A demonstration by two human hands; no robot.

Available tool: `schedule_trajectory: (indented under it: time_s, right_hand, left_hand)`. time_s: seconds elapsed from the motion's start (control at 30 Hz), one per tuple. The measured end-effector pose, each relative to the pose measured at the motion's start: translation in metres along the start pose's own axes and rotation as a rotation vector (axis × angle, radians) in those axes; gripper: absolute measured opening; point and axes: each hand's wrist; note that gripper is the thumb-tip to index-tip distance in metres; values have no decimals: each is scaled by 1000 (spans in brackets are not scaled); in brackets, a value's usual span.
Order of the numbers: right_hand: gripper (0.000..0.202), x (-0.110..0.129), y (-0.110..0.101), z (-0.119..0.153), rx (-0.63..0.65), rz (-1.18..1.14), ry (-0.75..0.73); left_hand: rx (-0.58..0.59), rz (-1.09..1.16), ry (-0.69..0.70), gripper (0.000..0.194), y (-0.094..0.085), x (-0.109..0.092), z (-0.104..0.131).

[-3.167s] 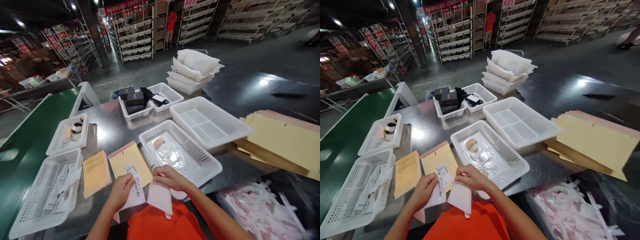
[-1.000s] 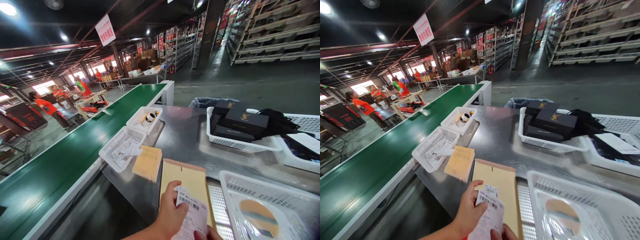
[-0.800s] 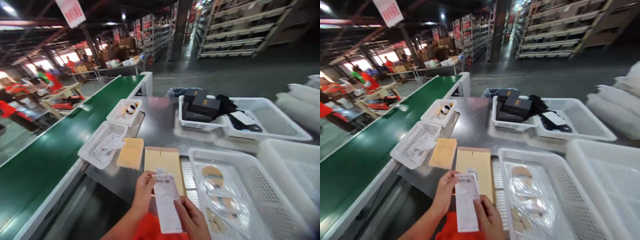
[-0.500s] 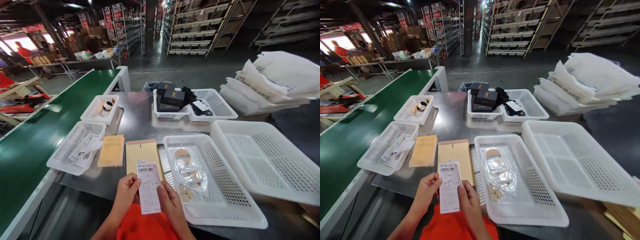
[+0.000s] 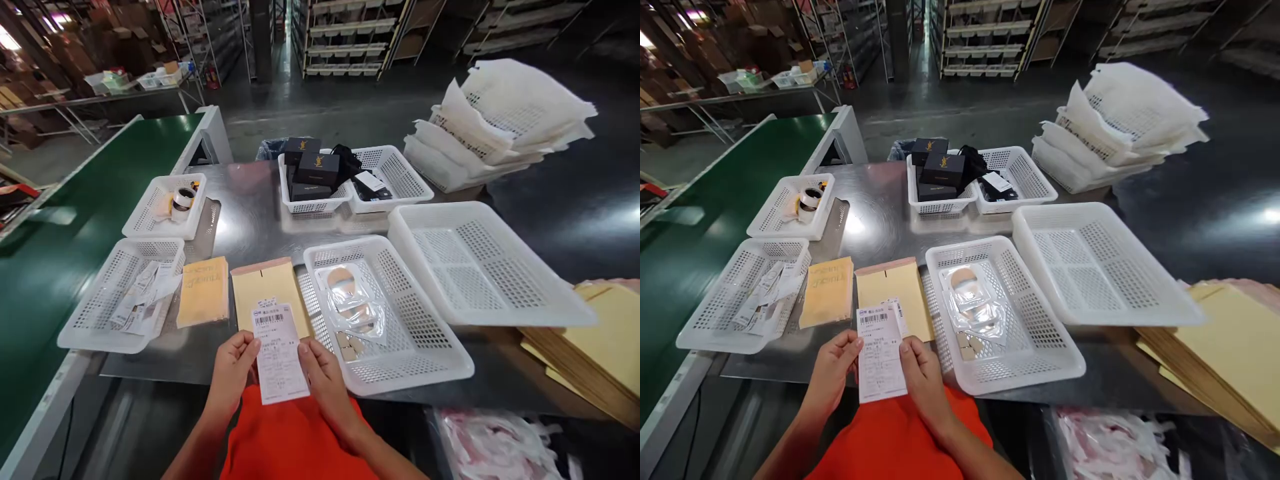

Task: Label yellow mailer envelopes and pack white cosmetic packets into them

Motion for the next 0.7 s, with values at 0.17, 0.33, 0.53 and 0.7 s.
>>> schedule_trajectory:
  time_s: [0.17, 0.33, 0.53, 0.7]
  right_hand:
    - [38, -5, -4, -7, -60, -32, -25]
    - [50, -13, -6, -11, -61, -64, -80]
    - [37, -12, -11, -8, -41, 9, -115]
    - [22, -7, -17, -9, 25, 265, -281]
  left_hand:
    - [119, -4, -12, 27, 2, -4, 4]
    - [32, -26, -8, 38, -1, 0, 1]
    - [-50, 84, -59, 52, 0, 0, 0]
    - [-28, 401, -390, 18, -3, -10, -3]
Point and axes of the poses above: each hand's wrist, its own z-axis away from the middle knuckle, its own y-axis out of the palm, x = y × z, and after that the axes turned 7 degrees about z, right-handed
